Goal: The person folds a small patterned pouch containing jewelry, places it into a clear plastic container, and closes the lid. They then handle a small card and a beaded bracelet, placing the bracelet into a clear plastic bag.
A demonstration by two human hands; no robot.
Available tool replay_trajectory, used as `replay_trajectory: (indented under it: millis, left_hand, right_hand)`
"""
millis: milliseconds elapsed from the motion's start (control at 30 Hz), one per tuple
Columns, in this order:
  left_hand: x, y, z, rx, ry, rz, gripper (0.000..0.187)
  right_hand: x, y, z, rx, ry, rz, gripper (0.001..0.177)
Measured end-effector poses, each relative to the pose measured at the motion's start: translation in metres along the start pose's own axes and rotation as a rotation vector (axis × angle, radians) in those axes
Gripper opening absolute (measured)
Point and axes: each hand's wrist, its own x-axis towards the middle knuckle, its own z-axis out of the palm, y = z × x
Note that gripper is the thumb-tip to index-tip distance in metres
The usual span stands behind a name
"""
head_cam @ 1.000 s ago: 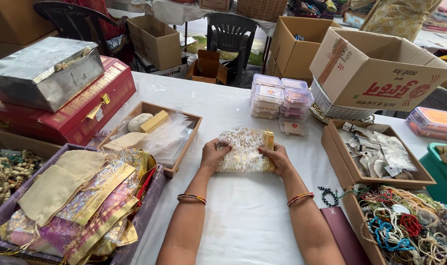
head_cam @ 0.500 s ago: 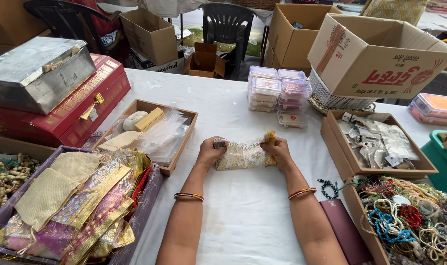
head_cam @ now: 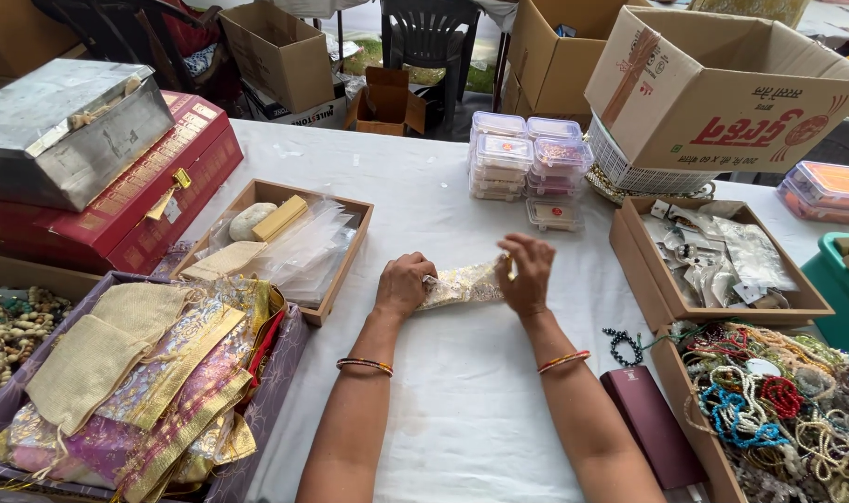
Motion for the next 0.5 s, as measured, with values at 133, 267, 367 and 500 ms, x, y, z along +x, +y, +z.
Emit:
replay_trajectory:
  millis: [133,267,367,500]
  left_hand:
    - [-0.001,0.002,-0.002,0.001,-0.028,0.014,0.017]
    - [-0.001,-0.003,0.005,0.011,-0.031,0.001,0.013]
    - [-0.001,-0.001,0.002,0.047,-0.087,0.016,0.010]
    - [0.000,0.035,-0.039,0.001,-0.081,0.151,0.013]
  right_hand:
    - [0.014,-0.072,-0.033,0.052,-0.101,-0.430,0.046]
    - [0.016,-0.093,-0.035,0.055,-0.445,-0.541,0.058]
    - [0.000,-0.057,-0.007,-0.033,-0.501,-0.531,0.033]
    - [0.001,-0.059,-0.010,-0.071,-0.387,-0.532,0.016]
